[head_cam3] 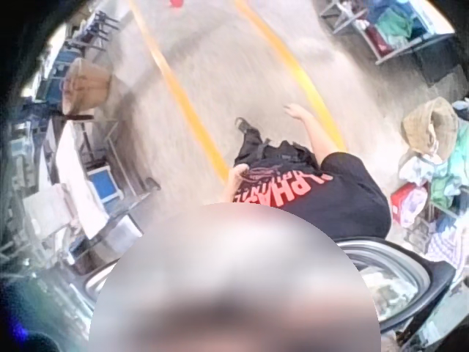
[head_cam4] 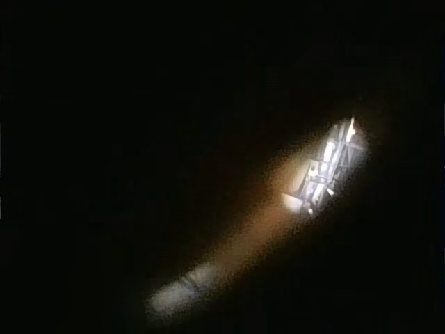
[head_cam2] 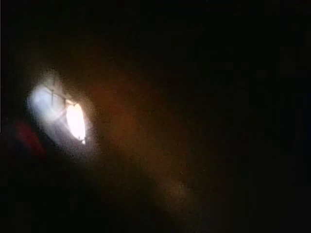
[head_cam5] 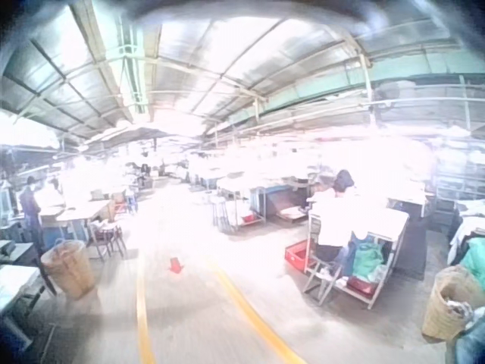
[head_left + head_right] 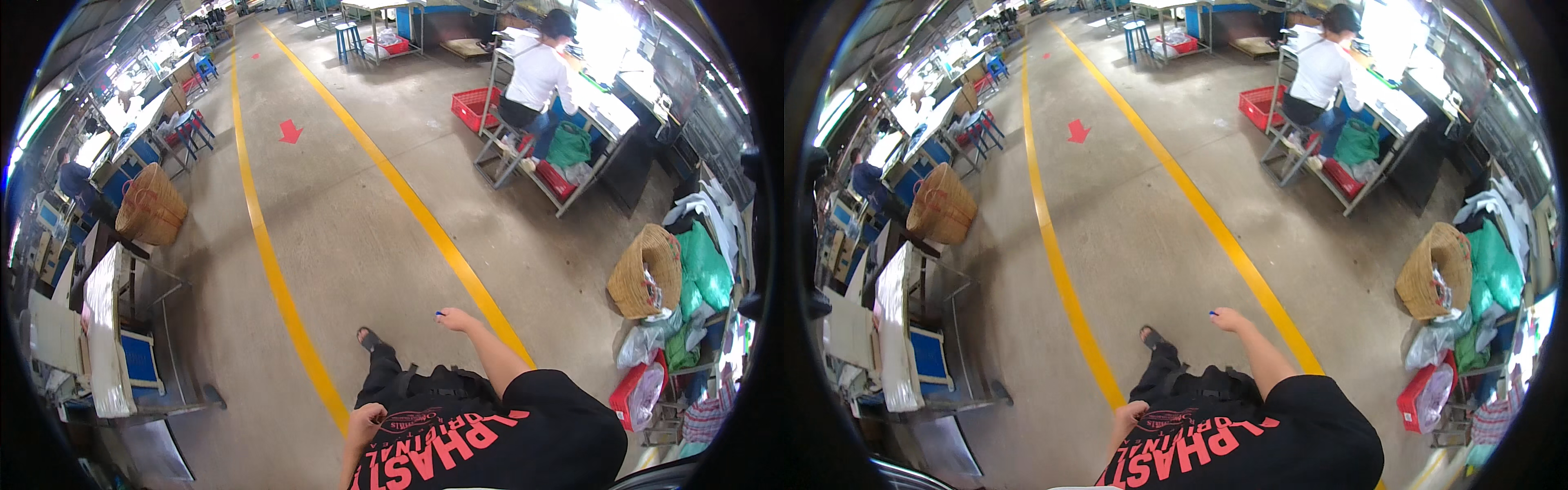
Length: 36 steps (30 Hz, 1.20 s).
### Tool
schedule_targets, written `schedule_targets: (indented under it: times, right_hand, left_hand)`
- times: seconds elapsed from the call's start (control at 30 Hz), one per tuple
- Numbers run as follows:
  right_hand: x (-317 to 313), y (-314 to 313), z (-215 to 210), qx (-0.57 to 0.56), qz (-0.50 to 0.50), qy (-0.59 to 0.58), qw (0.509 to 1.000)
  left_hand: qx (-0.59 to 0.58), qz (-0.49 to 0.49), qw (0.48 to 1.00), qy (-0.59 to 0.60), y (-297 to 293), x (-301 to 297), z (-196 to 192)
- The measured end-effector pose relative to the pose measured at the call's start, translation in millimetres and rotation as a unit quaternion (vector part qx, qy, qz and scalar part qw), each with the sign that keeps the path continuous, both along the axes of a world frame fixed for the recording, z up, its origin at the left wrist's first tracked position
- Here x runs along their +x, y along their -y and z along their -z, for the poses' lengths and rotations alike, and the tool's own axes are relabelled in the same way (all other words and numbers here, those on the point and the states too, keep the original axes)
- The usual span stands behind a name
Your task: The person packs black gloves into plastic bags at a factory workstation. They open a bag, place a bundle of gloves inside, and tie the bag closed. The person then walks to another table, opens a larger bag, and places multiple glove bundles inside.
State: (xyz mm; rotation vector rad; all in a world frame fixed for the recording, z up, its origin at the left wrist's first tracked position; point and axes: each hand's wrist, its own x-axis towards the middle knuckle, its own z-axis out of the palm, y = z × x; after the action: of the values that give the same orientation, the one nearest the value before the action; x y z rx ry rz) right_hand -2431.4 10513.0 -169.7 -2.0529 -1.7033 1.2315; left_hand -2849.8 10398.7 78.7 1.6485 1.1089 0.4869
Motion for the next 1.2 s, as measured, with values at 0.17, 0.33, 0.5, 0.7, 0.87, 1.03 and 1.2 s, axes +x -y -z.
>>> schedule_targets:
  times: [0.17, 0.33, 0.5, 0.7, 0.87, 1.03, 1.2]
  right_hand:
    - [-7.6, -182.6, -11.8, -0.135, 0.034, -0.036, 0.99]
    - [30.8, -280.7, -14.8, -0.281, 0.137, -0.047, 0.949]
    - [85.4, -372.9, 18.7, -0.293, 0.365, -0.111, 0.877]
    - [173.3, -547.4, 51.3, -0.394, 0.315, -0.043, 0.862]
    - [220.7, -820.7, -11.3, -0.275, 0.278, -0.039, 0.92]
    - [252.2, -1124.8, -70.9, -0.119, 0.195, -0.052, 0.972]
    - [290.1, -1338.6, -55.9, -0.057, 0.222, -0.101, 0.968]
  left_hand:
    - [-0.029, -0.002, 0.999, -0.029, -223.8, -0.1, -7.2]
    - [-0.002, 0.156, 0.971, -0.183, -449.7, 0.4, -57.6]
    - [-0.274, 0.139, 0.936, -0.173, -647.2, -5.4, -0.8]
    - [-0.277, 0.291, 0.877, -0.264, -853.2, -5.0, 89.6]
    - [-0.351, 0.307, 0.837, -0.287, -1022.2, 30.6, 79.4]
    - [-0.36, 0.265, 0.865, -0.229, -1171.9, 75.7, 65.2]
    - [-0.339, 0.19, 0.9, -0.199, -1353.9, 116.0, 75.3]
